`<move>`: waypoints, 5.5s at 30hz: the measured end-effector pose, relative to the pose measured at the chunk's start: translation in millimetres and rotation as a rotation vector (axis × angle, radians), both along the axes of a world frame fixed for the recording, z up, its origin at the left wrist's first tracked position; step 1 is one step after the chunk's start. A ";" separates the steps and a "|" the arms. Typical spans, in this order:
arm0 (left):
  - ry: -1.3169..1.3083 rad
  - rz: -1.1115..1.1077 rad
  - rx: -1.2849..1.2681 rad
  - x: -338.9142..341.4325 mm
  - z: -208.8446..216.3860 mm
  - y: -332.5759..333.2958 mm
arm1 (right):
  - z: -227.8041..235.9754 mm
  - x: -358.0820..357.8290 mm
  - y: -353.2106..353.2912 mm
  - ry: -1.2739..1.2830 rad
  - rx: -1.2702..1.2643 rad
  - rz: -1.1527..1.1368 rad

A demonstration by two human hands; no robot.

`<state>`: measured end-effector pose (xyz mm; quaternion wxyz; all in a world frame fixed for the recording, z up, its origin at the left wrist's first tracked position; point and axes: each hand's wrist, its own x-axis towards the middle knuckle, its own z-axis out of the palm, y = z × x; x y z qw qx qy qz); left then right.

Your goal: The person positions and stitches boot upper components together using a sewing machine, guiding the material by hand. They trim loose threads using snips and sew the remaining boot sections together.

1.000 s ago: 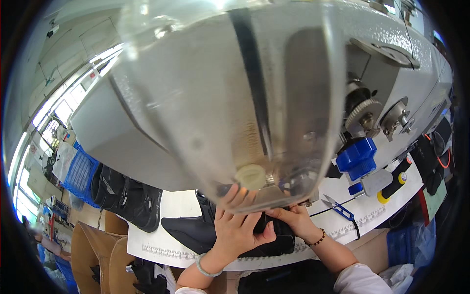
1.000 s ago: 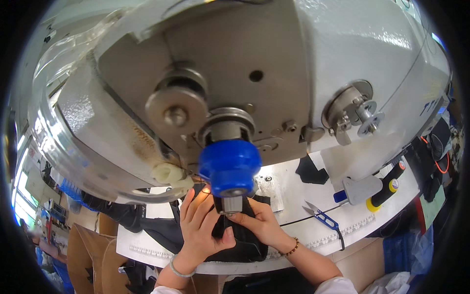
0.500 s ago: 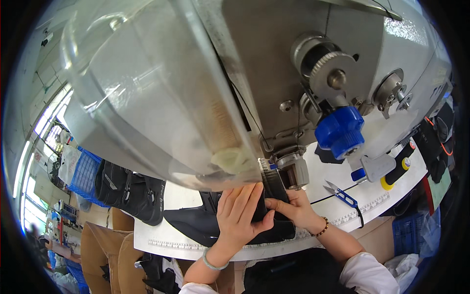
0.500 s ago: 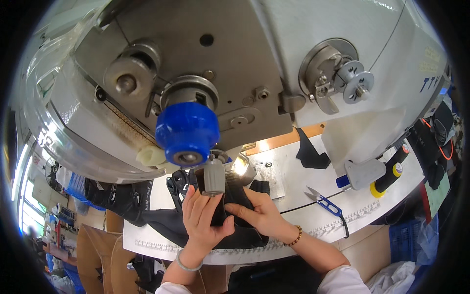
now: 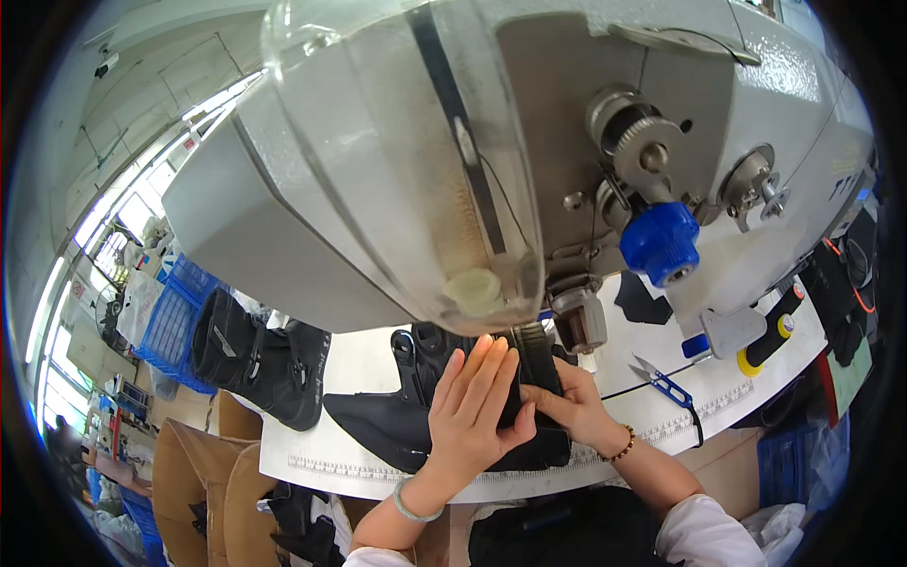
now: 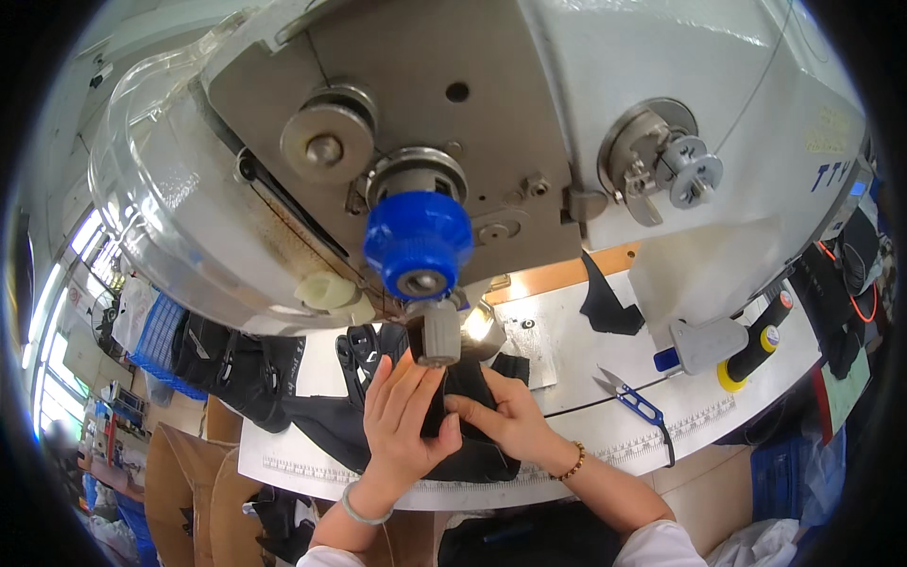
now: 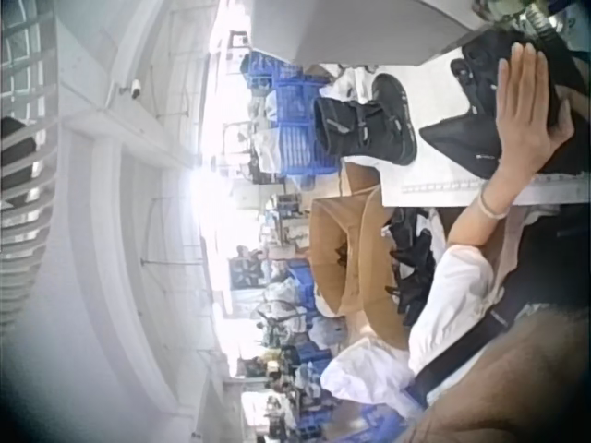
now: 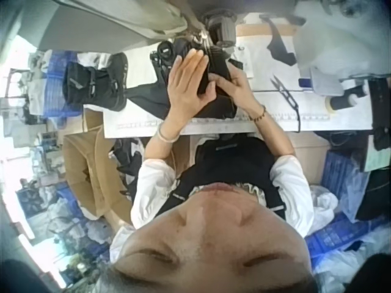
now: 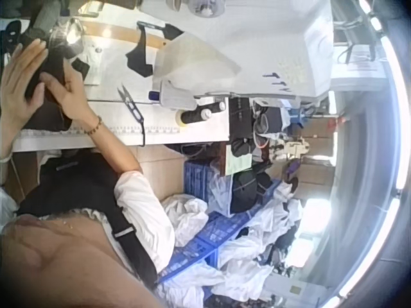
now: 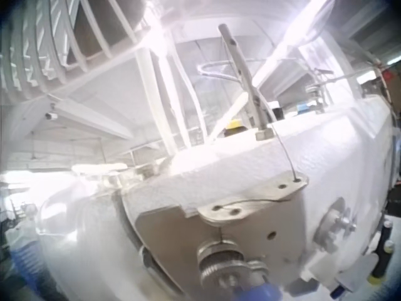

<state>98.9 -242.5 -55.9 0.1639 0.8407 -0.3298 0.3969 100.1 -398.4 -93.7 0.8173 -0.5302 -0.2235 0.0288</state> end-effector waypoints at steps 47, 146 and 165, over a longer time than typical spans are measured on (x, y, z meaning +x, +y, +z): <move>0.019 -0.001 -0.084 -2.7 -6.2 -4.4 | -14.2 -5.8 0.0 -0.005 0.050 0.024; 0.142 0.018 0.198 -73.9 -20.8 36.1 | 10.1 -46.4 -43.2 -0.428 -0.571 0.102; 0.064 -0.004 0.268 -67.9 -20.4 42.7 | 11.7 -40.7 -29.6 -0.383 -0.533 0.099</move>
